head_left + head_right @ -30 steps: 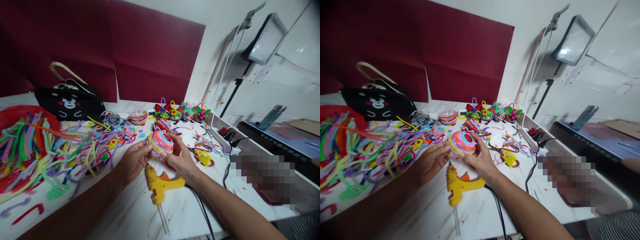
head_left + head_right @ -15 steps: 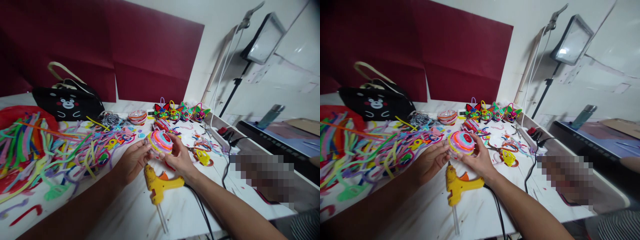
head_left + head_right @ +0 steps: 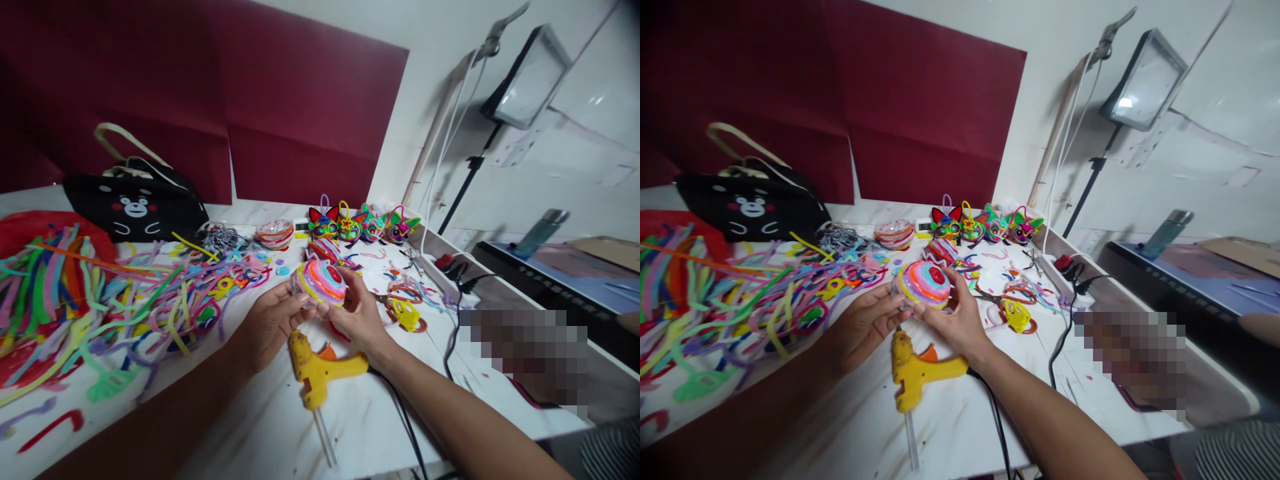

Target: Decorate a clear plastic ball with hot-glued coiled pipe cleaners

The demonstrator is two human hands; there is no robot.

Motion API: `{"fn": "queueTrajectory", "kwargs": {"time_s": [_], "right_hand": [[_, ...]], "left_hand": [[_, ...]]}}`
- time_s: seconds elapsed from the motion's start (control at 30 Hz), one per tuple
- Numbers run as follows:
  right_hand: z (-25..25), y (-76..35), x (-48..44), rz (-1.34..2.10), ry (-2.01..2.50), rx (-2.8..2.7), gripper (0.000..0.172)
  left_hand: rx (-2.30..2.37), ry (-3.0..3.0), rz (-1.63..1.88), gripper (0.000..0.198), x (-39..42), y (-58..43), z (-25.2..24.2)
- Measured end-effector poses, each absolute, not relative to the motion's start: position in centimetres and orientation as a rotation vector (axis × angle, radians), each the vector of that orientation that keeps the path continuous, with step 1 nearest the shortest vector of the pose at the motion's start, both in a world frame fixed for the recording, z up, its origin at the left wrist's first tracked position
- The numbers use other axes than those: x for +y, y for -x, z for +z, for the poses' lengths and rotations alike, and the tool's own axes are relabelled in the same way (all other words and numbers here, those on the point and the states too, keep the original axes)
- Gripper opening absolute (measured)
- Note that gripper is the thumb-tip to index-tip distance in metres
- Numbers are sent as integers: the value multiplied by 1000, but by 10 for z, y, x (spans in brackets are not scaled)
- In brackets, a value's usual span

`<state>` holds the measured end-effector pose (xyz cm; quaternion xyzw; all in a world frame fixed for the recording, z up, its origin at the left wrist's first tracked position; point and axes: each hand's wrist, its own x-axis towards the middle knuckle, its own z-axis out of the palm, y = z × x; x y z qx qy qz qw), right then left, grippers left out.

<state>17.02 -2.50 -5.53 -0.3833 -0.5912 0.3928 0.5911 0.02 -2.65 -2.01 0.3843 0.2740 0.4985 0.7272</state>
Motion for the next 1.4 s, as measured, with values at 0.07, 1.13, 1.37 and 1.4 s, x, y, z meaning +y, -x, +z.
{"fn": "queueTrajectory", "kwargs": {"time_s": [0.07, 1.13, 1.37, 1.4], "right_hand": [[-56, -170, -25, 909, 899, -1373, 72], [-9, -187, -56, 578, 1020, -2165, 3], [-5, -185, -73, 476, 1117, -2747, 36], [-5, -185, -74, 457, 1133, -2782, 35]], "left_hand": [[615, -847, 1110, 23, -27, -1, -21], [728, -573, 1418, 18, -2, 14, -11], [731, -511, 1472, 21, 8, 21, -11], [736, -509, 1476, 22, 8, 22, -12]]}}
